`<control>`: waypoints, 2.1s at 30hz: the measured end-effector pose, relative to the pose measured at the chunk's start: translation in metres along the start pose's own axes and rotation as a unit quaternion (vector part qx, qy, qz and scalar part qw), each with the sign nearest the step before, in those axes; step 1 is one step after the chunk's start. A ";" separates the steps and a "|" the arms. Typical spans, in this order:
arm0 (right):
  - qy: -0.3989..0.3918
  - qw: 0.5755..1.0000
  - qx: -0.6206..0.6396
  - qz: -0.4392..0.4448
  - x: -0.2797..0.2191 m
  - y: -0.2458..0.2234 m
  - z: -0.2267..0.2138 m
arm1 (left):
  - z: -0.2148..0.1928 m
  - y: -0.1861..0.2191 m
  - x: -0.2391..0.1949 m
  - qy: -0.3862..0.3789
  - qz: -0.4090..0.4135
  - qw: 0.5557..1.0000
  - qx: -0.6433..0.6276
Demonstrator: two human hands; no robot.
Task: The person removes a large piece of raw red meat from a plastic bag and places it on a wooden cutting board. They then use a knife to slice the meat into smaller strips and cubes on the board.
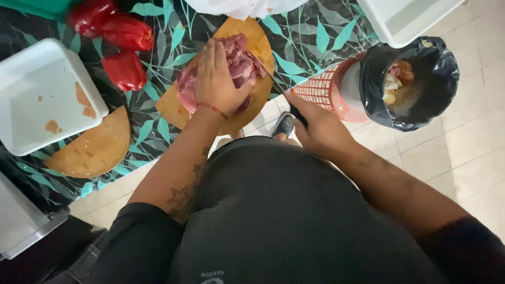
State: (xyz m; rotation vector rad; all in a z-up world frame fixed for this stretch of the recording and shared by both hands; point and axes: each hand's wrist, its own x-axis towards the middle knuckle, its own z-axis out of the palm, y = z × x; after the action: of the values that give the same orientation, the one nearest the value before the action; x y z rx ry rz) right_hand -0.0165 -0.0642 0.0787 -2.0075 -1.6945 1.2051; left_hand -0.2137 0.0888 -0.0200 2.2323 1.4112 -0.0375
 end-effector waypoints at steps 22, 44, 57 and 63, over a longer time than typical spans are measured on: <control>0.002 0.993 -0.118 0.004 0.098 -0.024 0.051 | 0.016 -0.026 0.017 0.038 0.065 0.997 -0.001; 0.022 0.991 -0.114 -0.059 0.100 0.002 0.061 | 0.011 -0.019 0.011 0.054 0.087 0.989 -0.106; -0.015 0.993 -0.107 -0.040 0.094 0.000 0.054 | 0.042 -0.025 0.020 0.135 0.133 0.979 -0.077; -0.041 0.995 -0.088 0.022 0.083 -0.011 0.046 | 0.050 -0.028 0.022 0.140 0.120 0.981 -0.059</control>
State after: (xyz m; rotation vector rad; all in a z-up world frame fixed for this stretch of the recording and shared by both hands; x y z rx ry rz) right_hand -0.0585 0.0004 0.0217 -2.1347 -1.8637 1.2049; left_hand -0.2155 0.0960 -0.0809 2.3587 1.2310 0.4448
